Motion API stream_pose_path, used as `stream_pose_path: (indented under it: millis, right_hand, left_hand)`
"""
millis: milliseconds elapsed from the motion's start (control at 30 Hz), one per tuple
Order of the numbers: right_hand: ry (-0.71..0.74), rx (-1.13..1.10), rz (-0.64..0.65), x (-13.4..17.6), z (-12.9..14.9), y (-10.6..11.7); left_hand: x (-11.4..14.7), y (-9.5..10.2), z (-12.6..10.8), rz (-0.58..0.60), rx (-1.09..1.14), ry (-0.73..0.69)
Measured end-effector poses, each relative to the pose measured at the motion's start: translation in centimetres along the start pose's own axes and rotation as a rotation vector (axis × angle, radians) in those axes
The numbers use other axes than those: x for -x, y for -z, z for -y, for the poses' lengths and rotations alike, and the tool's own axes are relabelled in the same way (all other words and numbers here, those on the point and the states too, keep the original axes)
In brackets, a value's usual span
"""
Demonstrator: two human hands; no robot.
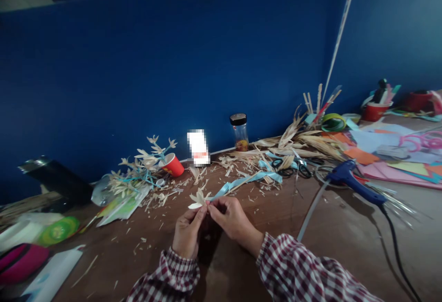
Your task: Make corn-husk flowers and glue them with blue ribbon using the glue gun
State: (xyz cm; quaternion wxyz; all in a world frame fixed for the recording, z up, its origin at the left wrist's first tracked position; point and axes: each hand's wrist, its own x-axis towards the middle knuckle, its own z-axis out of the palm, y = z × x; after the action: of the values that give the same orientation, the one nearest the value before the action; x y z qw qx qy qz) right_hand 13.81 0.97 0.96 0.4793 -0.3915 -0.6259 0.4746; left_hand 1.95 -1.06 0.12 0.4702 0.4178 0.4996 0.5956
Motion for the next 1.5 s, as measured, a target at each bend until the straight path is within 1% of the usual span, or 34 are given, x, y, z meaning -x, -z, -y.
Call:
stream_pose_path:
  millis: [100, 200, 233, 300, 367, 400, 500, 600, 700, 767, 933, 1033, 1200, 1333, 1433, 1500]
  right_hand:
    - [0.007, 0.020, 0.018, 0.1, 0.2, 0.0]
    - [0.029, 0.076, 0.032, 0.2, 0.6, 0.2]
    - [0.040, 0.103, 0.009, 0.2, 0.7, 0.3]
    - [0.073, 0.156, -0.081, 0.3, 0.9, 0.5]
    - [0.133, 0.214, -0.172, 0.4, 1.2, 0.8]
    - [0.168, 0.239, -0.197, 0.4, 1.3, 1.0]
    - [0.240, 0.282, -0.183, 0.4, 1.5, 1.2]
    - [0.255, 0.284, -0.158, 0.3, 1.4, 1.2]
    - [0.275, 0.278, -0.148, 0.3, 1.2, 1.0]
    - [0.303, 0.284, -0.125, 0.4, 1.1, 0.9]
    - [0.386, 0.315, -0.071, 0.6, 0.8, 1.0]
    - [0.411, 0.316, -0.052, 0.6, 0.7, 1.0]
    - [0.374, 0.276, -0.068, 0.6, 0.8, 1.0]
    - [0.369, 0.259, -0.058, 0.6, 0.9, 0.9]
    - [0.329, 0.197, -0.135, 0.6, 1.0, 0.9]
    - [0.228, 0.099, -0.183, 0.4, 0.9, 0.9]
  left_hand:
    - [0.0, 0.0, -0.1, -0.018, -0.014, -0.016]
    - [-0.2, 0.4, -0.1, -0.026, -0.096, -0.036]
    - [-0.3, 0.5, -0.1, -0.028, -0.137, -0.049]
    - [-0.4, 0.9, -0.1, -0.027, -0.229, -0.093]
    - [-0.6, 1.1, -0.1, -0.018, -0.322, -0.158]
    - [-0.6, 1.2, -0.1, -0.006, -0.367, -0.192]
    - [-0.4, 1.1, -0.2, 0.033, -0.479, -0.276]
    - [-0.3, 1.0, -0.3, 0.055, -0.534, -0.314]
    - [-0.2, 1.1, -0.3, 0.060, -0.556, -0.320]
    - [-0.3, 1.1, -0.2, 0.066, -0.552, -0.296]
    - [-0.6, 1.3, 0.2, 0.066, -0.483, -0.201]
    - [-0.7, 1.3, 0.3, 0.073, -0.440, -0.195]
    - [-0.5, 1.3, 0.2, 0.056, -0.479, -0.264]
    - [-0.4, 1.5, -0.1, 0.012, -0.543, -0.379]
    - [-0.4, 1.7, -0.6, -0.027, -0.607, -0.500]
    - [-0.4, 1.9, -0.9, -0.025, -0.672, -0.577]
